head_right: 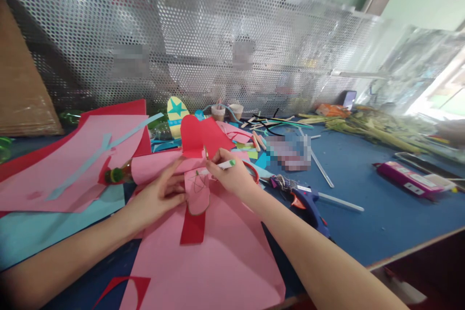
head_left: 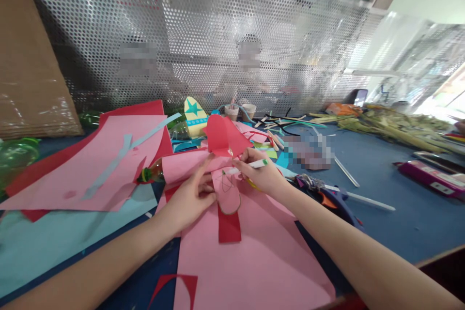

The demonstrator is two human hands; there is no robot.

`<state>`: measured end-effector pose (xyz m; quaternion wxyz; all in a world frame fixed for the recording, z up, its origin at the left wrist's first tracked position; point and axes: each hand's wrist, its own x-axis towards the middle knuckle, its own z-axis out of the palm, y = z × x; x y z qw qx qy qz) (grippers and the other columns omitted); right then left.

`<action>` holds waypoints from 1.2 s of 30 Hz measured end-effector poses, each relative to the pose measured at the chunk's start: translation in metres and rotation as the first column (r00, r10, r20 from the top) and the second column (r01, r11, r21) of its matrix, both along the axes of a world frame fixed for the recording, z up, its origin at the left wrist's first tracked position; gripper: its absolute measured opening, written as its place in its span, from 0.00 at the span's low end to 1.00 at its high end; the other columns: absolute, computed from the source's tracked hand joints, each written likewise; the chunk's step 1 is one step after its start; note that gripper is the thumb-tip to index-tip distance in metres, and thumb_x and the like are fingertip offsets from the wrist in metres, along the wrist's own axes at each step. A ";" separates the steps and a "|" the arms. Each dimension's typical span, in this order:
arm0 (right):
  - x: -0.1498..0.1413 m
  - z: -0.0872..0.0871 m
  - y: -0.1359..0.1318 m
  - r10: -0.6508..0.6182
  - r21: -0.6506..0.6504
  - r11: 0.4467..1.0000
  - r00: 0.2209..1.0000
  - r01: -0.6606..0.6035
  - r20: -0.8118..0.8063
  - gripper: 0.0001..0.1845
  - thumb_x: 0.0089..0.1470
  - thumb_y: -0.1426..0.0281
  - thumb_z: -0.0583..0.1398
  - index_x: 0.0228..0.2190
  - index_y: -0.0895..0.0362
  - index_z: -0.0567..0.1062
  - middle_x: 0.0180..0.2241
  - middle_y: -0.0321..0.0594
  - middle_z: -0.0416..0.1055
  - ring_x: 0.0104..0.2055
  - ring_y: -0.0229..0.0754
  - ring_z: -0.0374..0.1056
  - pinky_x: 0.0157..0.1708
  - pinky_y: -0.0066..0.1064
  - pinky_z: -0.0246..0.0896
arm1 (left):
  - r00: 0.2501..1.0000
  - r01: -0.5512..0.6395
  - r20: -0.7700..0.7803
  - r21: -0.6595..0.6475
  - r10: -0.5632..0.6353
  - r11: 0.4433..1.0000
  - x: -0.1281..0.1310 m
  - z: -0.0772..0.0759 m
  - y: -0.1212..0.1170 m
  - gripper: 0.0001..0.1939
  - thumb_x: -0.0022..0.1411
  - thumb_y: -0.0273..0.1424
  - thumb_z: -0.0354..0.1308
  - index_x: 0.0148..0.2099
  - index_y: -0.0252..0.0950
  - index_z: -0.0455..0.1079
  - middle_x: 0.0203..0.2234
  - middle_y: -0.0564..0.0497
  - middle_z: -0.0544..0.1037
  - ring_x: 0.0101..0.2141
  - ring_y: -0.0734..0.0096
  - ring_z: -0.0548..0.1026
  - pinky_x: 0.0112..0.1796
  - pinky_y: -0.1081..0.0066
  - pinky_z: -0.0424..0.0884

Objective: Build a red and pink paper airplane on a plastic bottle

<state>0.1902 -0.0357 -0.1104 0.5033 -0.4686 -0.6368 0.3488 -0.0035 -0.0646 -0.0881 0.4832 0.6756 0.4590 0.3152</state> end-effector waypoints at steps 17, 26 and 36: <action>-0.001 0.001 -0.001 -0.020 0.016 1.000 1.000 0.020 0.007 0.15 0.47 0.60 0.60 0.20 0.53 0.61 0.16 0.29 0.61 0.18 0.35 0.56 0.20 0.28 0.55 | 1.000 0.011 -0.012 0.017 -0.011 1.000 0.000 -0.002 0.001 0.43 0.51 0.24 0.53 0.67 0.39 0.41 0.44 0.47 0.75 0.36 0.68 0.76 0.39 0.66 0.72; -0.002 0.002 -0.003 -0.008 -0.006 1.000 1.000 0.008 0.023 0.13 0.47 0.64 0.60 0.20 0.53 0.61 0.16 0.28 0.60 0.18 0.34 0.57 0.21 0.27 0.55 | 1.000 0.010 -0.005 0.031 -0.010 0.999 -0.001 0.000 0.001 0.43 0.51 0.23 0.53 0.67 0.41 0.43 0.46 0.46 0.75 0.34 0.70 0.75 0.39 0.66 0.72; -0.001 0.004 -0.003 -0.011 -0.012 1.000 1.000 0.011 0.024 0.11 0.46 0.66 0.60 0.20 0.53 0.61 0.16 0.28 0.60 0.19 0.35 0.58 0.20 0.27 0.52 | 1.000 0.014 0.000 0.031 -0.014 0.999 -0.001 0.000 0.001 0.43 0.51 0.23 0.53 0.67 0.41 0.43 0.44 0.47 0.76 0.34 0.69 0.76 0.39 0.66 0.73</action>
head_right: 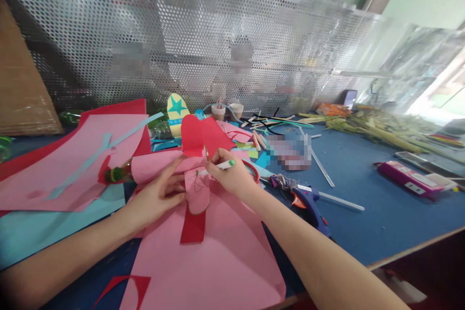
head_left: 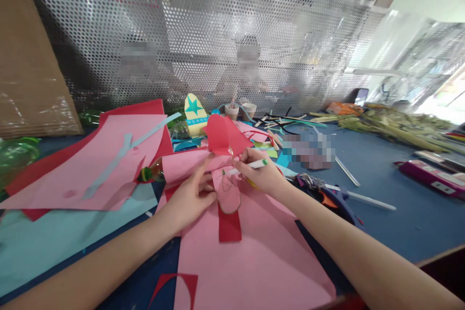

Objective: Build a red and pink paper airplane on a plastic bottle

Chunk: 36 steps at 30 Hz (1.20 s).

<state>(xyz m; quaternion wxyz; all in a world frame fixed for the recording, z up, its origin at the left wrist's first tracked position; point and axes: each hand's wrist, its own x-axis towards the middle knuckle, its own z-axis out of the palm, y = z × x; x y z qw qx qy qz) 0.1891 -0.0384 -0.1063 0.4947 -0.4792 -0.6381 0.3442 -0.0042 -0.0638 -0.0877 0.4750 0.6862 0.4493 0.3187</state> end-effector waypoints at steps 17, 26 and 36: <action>-0.001 -0.002 0.000 -0.017 0.033 0.999 1.000 0.018 -0.014 0.15 0.46 0.60 0.61 0.21 0.53 0.62 0.18 0.30 0.61 0.20 0.34 0.56 0.20 0.27 0.55 | 1.000 -0.001 0.019 -0.021 0.001 1.000 0.000 -0.002 0.001 0.44 0.50 0.24 0.53 0.67 0.39 0.41 0.46 0.46 0.74 0.34 0.70 0.75 0.39 0.67 0.71; -0.002 0.001 -0.002 -0.003 0.024 1.000 1.000 0.003 0.000 0.14 0.48 0.61 0.60 0.21 0.53 0.61 0.18 0.29 0.61 0.20 0.34 0.57 0.21 0.27 0.54 | 0.999 -0.003 0.036 -0.042 0.005 0.999 0.000 -0.003 0.001 0.45 0.49 0.24 0.53 0.68 0.37 0.40 0.48 0.44 0.73 0.34 0.70 0.74 0.40 0.66 0.70; 0.000 -0.002 0.001 -0.025 0.023 0.999 1.000 0.025 0.017 0.14 0.47 0.60 0.60 0.21 0.53 0.61 0.17 0.29 0.62 0.19 0.34 0.57 0.20 0.27 0.54 | 1.000 0.014 0.012 0.000 -0.014 1.000 0.000 -0.003 0.002 0.42 0.51 0.25 0.52 0.67 0.41 0.42 0.50 0.46 0.74 0.39 0.66 0.76 0.42 0.64 0.72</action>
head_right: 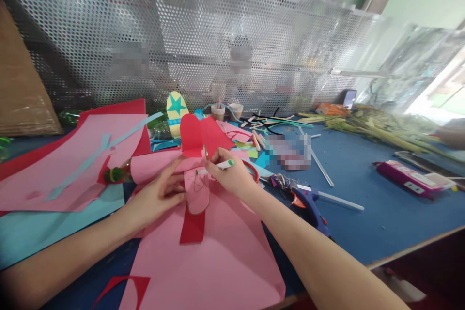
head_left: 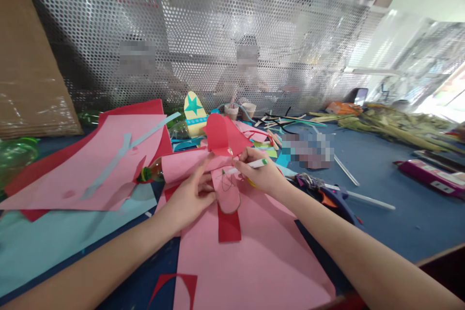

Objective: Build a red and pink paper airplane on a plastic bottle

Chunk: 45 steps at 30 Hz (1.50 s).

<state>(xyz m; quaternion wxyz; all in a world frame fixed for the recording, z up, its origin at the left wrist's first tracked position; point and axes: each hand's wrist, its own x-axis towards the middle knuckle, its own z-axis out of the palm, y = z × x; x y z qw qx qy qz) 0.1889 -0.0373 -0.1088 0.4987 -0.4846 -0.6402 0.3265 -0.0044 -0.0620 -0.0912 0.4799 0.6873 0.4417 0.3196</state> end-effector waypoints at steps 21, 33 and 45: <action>-0.006 0.010 -0.010 0.133 -0.034 0.990 0.989 -0.136 -0.068 0.11 0.45 0.65 0.62 0.22 0.54 0.63 0.21 0.30 0.63 0.20 0.33 0.58 0.22 0.27 0.54 | 1.000 -0.031 -0.004 -0.050 0.030 0.998 0.001 0.003 -0.002 0.44 0.51 0.25 0.55 0.68 0.37 0.41 0.44 0.45 0.76 0.36 0.67 0.75 0.42 0.63 0.70; -0.009 0.011 -0.014 0.147 -0.035 0.988 0.987 -0.149 -0.060 0.13 0.48 0.62 0.62 0.23 0.54 0.64 0.20 0.30 0.65 0.21 0.34 0.60 0.23 0.27 0.54 | 1.000 -0.019 0.018 -0.055 0.020 0.998 0.001 0.004 -0.002 0.44 0.51 0.26 0.55 0.67 0.37 0.42 0.37 0.48 0.78 0.37 0.65 0.76 0.41 0.64 0.70; -0.012 0.013 -0.016 0.145 -0.050 0.987 0.981 -0.152 -0.126 0.12 0.47 0.64 0.62 0.22 0.55 0.64 0.19 0.27 0.63 0.20 0.32 0.59 0.22 0.26 0.53 | 0.998 -0.005 0.065 -0.066 0.009 0.998 0.001 0.000 -0.001 0.45 0.51 0.26 0.56 0.68 0.39 0.40 0.46 0.45 0.77 0.41 0.63 0.77 0.45 0.61 0.70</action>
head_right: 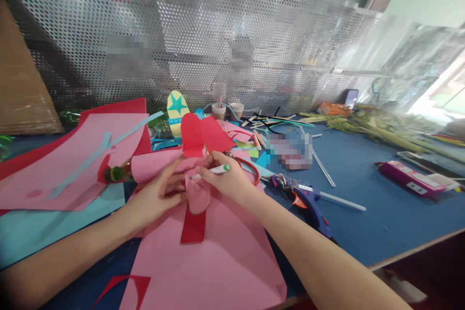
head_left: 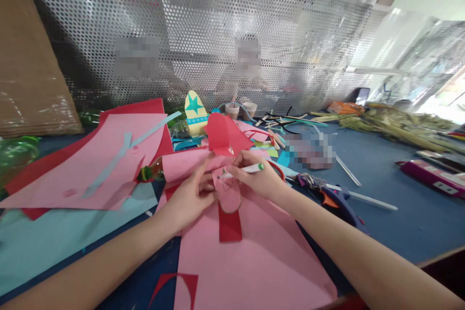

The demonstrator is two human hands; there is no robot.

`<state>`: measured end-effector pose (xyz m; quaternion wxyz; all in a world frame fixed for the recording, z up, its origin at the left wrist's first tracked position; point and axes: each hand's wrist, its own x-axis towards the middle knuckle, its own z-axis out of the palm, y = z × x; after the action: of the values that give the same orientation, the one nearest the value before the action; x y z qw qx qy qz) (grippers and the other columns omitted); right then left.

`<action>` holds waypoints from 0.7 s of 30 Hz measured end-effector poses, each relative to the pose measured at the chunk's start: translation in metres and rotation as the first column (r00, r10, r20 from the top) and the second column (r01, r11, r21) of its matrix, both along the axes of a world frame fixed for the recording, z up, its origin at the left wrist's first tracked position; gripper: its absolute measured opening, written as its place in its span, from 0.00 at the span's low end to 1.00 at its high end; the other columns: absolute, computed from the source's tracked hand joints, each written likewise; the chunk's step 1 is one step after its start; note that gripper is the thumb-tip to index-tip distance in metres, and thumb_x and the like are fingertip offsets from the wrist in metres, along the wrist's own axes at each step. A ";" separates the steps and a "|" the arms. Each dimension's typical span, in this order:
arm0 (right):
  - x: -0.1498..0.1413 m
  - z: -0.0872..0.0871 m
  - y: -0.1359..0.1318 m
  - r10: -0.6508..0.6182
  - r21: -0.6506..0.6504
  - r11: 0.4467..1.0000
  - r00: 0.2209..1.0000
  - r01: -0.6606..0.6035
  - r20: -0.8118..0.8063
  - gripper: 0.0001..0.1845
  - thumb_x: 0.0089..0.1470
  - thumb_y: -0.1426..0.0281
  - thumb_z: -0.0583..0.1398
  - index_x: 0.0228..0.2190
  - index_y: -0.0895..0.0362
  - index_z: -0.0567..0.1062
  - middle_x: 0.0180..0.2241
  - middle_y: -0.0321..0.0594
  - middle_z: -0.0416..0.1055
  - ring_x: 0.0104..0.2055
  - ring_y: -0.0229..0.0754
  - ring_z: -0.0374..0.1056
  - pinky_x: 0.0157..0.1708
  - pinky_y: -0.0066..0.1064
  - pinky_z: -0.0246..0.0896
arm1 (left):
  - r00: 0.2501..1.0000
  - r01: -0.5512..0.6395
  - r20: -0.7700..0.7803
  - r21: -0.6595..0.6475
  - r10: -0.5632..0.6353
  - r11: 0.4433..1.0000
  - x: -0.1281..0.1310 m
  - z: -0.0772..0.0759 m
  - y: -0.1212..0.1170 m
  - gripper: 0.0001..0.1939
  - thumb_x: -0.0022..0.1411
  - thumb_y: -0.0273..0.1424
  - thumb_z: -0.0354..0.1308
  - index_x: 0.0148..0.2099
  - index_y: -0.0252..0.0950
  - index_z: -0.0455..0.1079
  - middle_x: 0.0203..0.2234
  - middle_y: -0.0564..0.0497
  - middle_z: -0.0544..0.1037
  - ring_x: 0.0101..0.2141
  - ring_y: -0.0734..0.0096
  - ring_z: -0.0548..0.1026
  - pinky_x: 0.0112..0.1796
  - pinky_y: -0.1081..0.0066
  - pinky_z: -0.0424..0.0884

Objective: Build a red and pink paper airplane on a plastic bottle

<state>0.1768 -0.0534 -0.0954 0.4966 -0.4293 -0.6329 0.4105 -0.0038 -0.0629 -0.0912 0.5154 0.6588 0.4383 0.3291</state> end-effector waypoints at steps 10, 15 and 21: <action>-0.002 0.001 -0.001 -0.014 -0.001 1.000 1.000 0.014 0.022 0.13 0.47 0.63 0.62 0.22 0.55 0.63 0.20 0.29 0.64 0.20 0.32 0.60 0.22 0.26 0.55 | 1.000 0.010 -0.017 0.009 -0.009 1.000 -0.001 -0.002 0.001 0.45 0.52 0.25 0.55 0.68 0.39 0.39 0.47 0.44 0.77 0.44 0.62 0.77 0.45 0.61 0.71; -0.002 0.002 -0.001 -0.014 -0.013 1.000 1.000 0.014 0.011 0.13 0.46 0.62 0.62 0.22 0.55 0.63 0.20 0.28 0.64 0.20 0.32 0.60 0.21 0.26 0.55 | 1.000 0.014 -0.002 0.020 -0.014 1.000 -0.001 -0.002 0.001 0.45 0.52 0.27 0.56 0.68 0.40 0.39 0.47 0.45 0.77 0.43 0.62 0.77 0.45 0.61 0.71; -0.002 0.002 -0.001 -0.013 -0.020 1.000 1.000 0.013 0.004 0.12 0.46 0.63 0.61 0.22 0.55 0.64 0.19 0.28 0.62 0.19 0.31 0.58 0.21 0.26 0.54 | 1.000 -0.003 -0.023 0.005 0.003 1.000 0.000 0.001 0.000 0.46 0.51 0.27 0.56 0.68 0.39 0.39 0.47 0.45 0.77 0.42 0.62 0.77 0.43 0.63 0.71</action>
<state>0.1747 -0.0544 -0.0929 0.4937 -0.4391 -0.6269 0.4129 -0.0040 -0.0626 -0.0905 0.5081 0.6632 0.4445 0.3232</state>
